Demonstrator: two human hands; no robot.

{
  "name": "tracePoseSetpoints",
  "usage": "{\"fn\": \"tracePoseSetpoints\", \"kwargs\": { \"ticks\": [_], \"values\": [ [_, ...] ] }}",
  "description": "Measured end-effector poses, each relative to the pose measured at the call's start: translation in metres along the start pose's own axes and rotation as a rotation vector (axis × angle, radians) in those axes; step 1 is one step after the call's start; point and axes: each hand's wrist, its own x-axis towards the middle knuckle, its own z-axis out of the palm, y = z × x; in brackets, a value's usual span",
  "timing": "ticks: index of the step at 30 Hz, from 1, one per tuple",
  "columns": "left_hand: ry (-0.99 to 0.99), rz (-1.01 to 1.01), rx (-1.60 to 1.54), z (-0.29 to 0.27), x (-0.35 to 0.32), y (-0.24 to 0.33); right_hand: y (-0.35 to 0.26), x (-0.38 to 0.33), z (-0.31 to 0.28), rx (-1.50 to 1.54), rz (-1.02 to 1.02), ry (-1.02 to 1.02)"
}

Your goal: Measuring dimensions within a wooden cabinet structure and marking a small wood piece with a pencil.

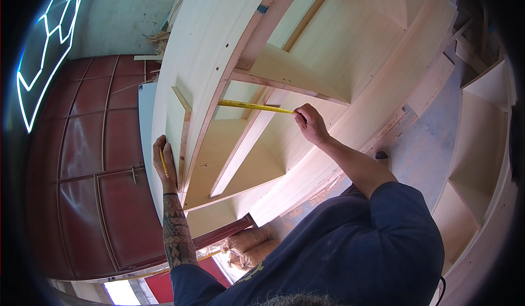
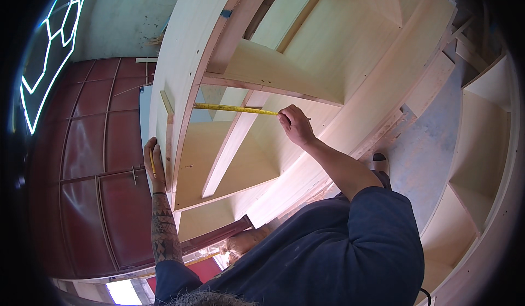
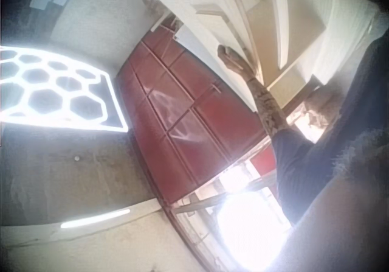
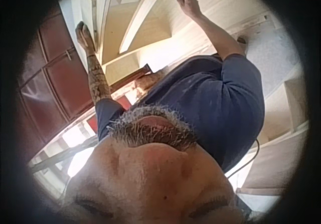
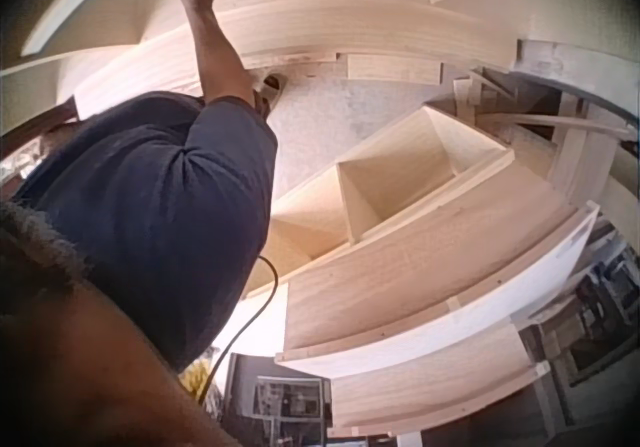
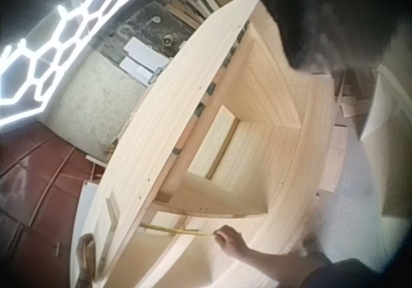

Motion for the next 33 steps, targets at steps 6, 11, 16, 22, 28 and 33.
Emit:
{"fn": "tracePoseSetpoints", "kwargs": {
  "ticks": [6,11,16,22,28,33],
  "values": [
    [0.0,0.001,0.01,0.0,-0.001,0.002,0.0,0.0,-0.001,-0.016,-0.007,-0.003],
    [0.003,-0.016,-0.025,0.0,-0.001,-0.003,-0.002,0.0,-0.001,-0.008,0.006,-0.018],
    [-0.01,0.01,-0.014,0.0,0.001,-0.002,-0.002,0.0,-0.002,-0.011,0.014,-0.016],
    [-0.011,0.025,0.012,-0.004,0.001,-0.007,-0.004,0.001,-0.001,-0.009,0.0,-0.017],
    [-0.008,0.03,0.017,-0.003,0.001,-0.008,-0.001,0.001,-0.001,-0.007,0.001,-0.011],
    [-0.009,0.032,0.003,-0.001,0.0,-0.006,0.001,0.0,0.0,-0.017,0.005,-0.005]
  ]
}}
